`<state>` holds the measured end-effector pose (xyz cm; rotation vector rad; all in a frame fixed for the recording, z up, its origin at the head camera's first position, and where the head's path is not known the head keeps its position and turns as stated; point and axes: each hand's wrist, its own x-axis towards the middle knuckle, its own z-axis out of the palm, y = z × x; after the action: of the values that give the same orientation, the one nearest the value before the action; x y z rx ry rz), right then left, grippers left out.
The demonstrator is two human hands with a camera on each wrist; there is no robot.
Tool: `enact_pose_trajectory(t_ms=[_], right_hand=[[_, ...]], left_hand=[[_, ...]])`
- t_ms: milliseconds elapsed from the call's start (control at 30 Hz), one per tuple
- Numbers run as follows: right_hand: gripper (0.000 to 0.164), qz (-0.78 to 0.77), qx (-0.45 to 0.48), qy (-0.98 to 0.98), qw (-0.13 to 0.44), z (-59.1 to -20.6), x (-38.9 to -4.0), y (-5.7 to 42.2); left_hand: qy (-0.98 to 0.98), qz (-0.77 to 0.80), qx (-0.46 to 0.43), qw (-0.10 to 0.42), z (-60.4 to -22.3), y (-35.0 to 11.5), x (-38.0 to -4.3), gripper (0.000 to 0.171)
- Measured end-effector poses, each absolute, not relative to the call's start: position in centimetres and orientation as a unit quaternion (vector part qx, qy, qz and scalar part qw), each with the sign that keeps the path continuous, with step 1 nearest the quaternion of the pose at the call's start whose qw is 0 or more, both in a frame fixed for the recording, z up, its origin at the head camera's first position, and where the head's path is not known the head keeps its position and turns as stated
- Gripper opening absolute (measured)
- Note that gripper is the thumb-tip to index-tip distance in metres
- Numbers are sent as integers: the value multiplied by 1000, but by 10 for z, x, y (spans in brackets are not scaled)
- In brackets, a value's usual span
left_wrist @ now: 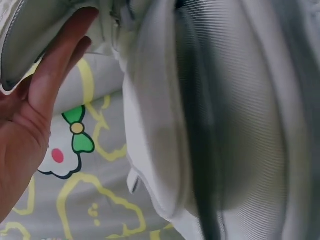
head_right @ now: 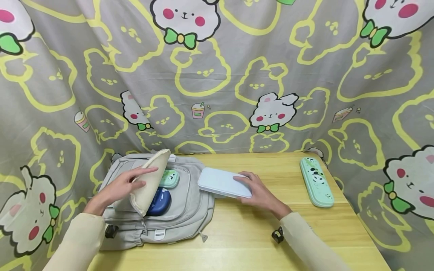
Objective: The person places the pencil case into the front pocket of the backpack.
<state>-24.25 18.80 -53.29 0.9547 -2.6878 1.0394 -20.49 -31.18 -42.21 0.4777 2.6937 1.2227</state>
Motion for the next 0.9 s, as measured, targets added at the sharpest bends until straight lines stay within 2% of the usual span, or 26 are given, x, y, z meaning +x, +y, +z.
enact_pose_trajectory(t_ms=[133, 267, 600, 900], right_hand=[[72, 338, 324, -882, 60, -535, -242, 185], [72, 341, 330, -878, 62, -534, -241, 180], [75, 344, 334, -876, 40, -534, -238, 169], [75, 362, 341, -868, 13, -534, -233, 151]], left_hand=[[903, 396, 143, 86, -419, -309, -210, 57], [906, 393, 133, 84, -418, -305, -214, 52], [910, 365, 166, 107, -409, -296, -223, 58], [913, 368, 139, 112, -409, -290, -226, 53]])
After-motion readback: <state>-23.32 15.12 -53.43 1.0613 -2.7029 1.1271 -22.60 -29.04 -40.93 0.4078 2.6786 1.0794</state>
